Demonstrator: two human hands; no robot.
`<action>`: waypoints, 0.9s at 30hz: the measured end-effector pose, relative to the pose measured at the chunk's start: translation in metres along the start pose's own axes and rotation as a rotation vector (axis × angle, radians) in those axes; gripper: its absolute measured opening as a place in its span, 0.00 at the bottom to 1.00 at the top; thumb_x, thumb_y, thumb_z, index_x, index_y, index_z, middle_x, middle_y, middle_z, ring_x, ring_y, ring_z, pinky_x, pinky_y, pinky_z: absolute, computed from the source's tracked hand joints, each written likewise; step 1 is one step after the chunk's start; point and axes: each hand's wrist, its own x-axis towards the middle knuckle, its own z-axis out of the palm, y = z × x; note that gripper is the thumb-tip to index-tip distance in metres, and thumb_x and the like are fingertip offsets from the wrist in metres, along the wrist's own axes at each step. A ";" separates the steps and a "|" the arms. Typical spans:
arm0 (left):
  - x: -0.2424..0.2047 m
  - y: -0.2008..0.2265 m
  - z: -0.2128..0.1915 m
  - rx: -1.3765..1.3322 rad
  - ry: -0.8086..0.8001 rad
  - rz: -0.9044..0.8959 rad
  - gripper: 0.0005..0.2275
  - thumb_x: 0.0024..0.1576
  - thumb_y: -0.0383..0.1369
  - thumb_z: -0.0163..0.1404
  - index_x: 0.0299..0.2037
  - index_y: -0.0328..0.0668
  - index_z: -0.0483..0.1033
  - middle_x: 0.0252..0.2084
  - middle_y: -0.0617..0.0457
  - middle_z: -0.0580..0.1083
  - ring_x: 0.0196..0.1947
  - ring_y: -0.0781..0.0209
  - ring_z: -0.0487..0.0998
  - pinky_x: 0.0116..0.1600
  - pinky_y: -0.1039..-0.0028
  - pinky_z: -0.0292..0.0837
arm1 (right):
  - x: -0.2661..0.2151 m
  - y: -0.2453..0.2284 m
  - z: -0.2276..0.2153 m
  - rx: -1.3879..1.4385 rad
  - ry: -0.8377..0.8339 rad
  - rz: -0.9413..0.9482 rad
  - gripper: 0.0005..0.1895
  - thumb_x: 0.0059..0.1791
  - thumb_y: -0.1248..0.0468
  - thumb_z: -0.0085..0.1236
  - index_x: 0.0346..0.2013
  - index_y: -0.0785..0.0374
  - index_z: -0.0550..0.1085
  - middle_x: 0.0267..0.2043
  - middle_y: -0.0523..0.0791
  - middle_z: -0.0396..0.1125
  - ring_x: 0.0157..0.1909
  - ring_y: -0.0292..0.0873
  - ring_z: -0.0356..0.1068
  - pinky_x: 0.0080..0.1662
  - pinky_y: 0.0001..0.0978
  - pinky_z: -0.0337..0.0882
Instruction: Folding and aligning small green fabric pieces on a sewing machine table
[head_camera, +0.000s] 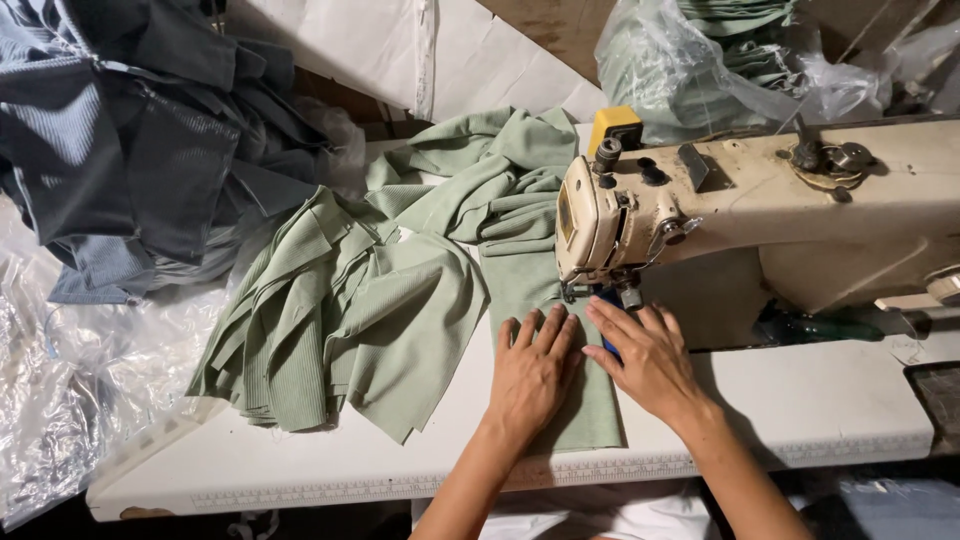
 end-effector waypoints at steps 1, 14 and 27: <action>0.001 0.000 -0.002 0.001 -0.007 -0.006 0.22 0.66 0.46 0.41 0.67 0.49 0.68 0.65 0.47 0.70 0.65 0.44 0.67 0.65 0.51 0.54 | 0.000 0.001 0.000 -0.012 -0.026 0.003 0.26 0.53 0.42 0.47 0.62 0.43 0.72 0.64 0.32 0.67 0.56 0.49 0.69 0.61 0.54 0.63; 0.004 -0.008 -0.014 -0.007 0.007 0.079 0.19 0.65 0.43 0.43 0.63 0.49 0.73 0.64 0.43 0.71 0.68 0.38 0.65 0.68 0.44 0.56 | -0.005 0.012 0.020 -0.013 0.082 -0.061 0.20 0.53 0.49 0.49 0.58 0.43 0.74 0.61 0.33 0.69 0.52 0.47 0.70 0.52 0.47 0.68; -0.005 -0.025 -0.006 -0.205 -0.059 0.057 0.27 0.64 0.44 0.41 0.71 0.40 0.61 0.76 0.46 0.58 0.75 0.39 0.55 0.73 0.47 0.48 | -0.021 -0.019 -0.018 0.127 0.165 -0.167 0.10 0.47 0.65 0.66 0.44 0.57 0.81 0.50 0.41 0.77 0.52 0.47 0.72 0.56 0.46 0.68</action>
